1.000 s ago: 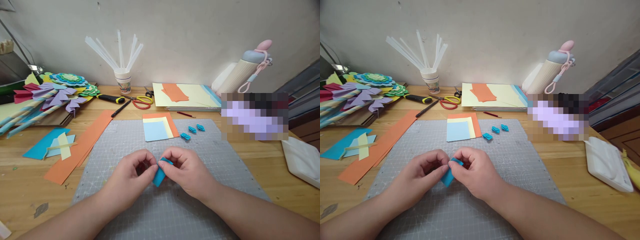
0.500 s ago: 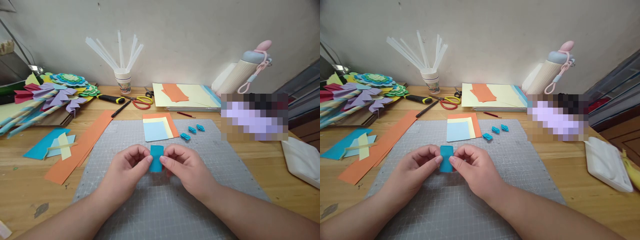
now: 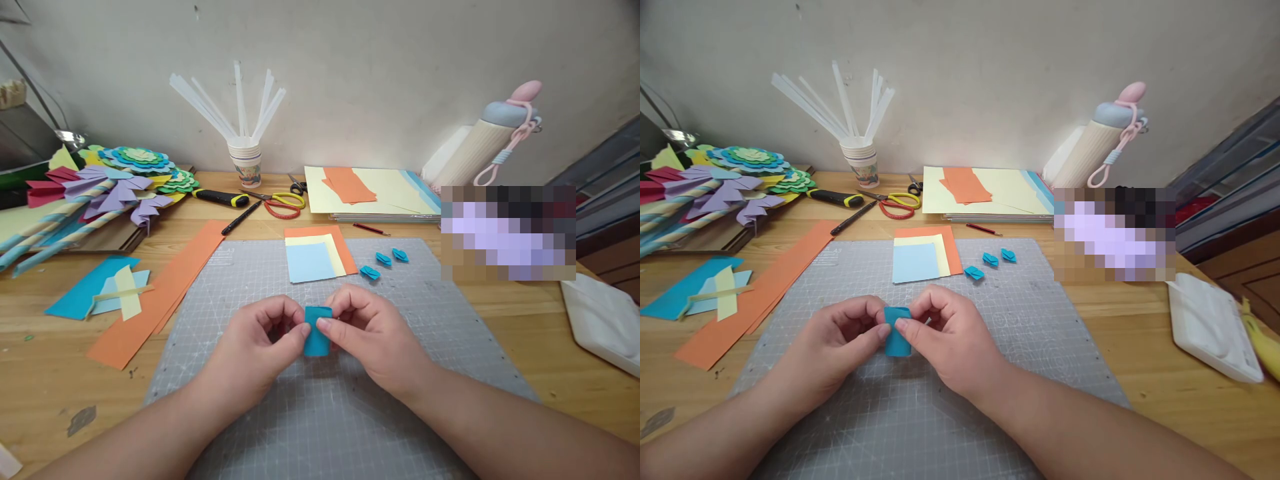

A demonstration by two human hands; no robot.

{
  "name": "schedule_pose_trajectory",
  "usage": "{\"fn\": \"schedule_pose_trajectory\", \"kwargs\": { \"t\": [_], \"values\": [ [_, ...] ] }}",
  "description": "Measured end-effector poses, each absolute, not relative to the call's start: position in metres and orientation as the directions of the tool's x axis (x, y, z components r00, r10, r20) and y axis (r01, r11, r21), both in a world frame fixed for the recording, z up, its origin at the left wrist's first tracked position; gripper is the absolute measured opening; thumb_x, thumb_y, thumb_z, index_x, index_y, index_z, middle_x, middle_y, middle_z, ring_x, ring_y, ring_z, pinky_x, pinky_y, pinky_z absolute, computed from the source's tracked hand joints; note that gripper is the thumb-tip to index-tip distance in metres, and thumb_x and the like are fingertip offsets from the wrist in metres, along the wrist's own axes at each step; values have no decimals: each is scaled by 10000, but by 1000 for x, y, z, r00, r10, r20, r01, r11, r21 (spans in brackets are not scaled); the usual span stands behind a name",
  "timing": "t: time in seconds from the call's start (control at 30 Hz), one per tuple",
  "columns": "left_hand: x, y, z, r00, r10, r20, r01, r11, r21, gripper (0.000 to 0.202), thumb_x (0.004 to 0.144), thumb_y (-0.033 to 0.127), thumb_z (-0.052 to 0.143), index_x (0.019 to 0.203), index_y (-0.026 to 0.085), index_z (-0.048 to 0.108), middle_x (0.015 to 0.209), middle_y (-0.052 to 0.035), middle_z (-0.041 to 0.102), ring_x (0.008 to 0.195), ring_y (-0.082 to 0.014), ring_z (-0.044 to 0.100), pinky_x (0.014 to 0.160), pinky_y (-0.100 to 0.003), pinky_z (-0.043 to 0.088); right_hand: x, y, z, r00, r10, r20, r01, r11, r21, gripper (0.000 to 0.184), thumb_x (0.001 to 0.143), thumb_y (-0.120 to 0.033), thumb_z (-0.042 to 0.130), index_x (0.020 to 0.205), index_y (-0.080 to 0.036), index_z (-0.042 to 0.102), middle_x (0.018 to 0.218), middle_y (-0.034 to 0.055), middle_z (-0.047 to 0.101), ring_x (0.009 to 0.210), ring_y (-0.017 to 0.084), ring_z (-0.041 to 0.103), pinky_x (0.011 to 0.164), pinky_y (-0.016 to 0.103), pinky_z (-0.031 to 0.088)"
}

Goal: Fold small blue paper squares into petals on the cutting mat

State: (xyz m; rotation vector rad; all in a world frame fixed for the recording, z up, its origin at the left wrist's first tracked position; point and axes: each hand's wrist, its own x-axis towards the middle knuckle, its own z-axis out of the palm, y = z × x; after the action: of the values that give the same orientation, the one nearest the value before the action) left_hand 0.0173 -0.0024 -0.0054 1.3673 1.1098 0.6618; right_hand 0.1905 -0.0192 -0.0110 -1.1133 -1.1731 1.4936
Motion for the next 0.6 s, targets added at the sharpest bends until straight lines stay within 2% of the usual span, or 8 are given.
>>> {"fn": "schedule_pose_trajectory", "kwargs": {
  "t": [0.13, 0.27, 0.47, 0.6],
  "values": [
    [16, -3, -8, 395, 890, -229, 239, 141, 961, 146, 794, 316, 594, 726, 188, 586, 674, 20, 532, 653, -140, 471, 619, -266, 375, 192, -22, -11, -205, 965, -167, -152, -200, -968, 226, 775, -300, 679, 655, -182, 528, 671, -22, 536, 598, 112, 504, 579, 265, 412],
    [16, -3, -7, 405, 885, -231, 266, 128, 955, 147, 793, 318, 588, 718, 191, 580, 678, 16, 540, 657, -145, 482, 624, -272, 381, 193, -23, -10, -206, 969, -139, -168, -175, -970, 209, 786, -286, 662, 650, -184, 539, 664, -26, 526, 610, 114, 511, 593, 263, 432],
    [17, -3, -4, 411, 881, -237, 287, 122, 950, 144, 780, 301, 583, 689, 191, 566, 670, 13, 544, 659, -150, 484, 629, -276, 385, 197, -20, -7, -168, 980, -105, -105, -123, -987, 284, 879, -260, 493, 610, -185, 547, 628, -10, 562, 599, 119, 533, 588, 254, 451],
    [18, -2, -4, 386, 894, -228, 229, 147, 962, 135, 775, 298, 596, 704, 188, 567, 658, 29, 531, 641, -130, 470, 621, -252, 383, 198, -18, -9, -194, 971, -142, -124, -168, -978, 298, 928, -350, 427, 722, -193, 574, 681, -1, 586, 627, 138, 557, 585, 273, 460]
  ]
}}
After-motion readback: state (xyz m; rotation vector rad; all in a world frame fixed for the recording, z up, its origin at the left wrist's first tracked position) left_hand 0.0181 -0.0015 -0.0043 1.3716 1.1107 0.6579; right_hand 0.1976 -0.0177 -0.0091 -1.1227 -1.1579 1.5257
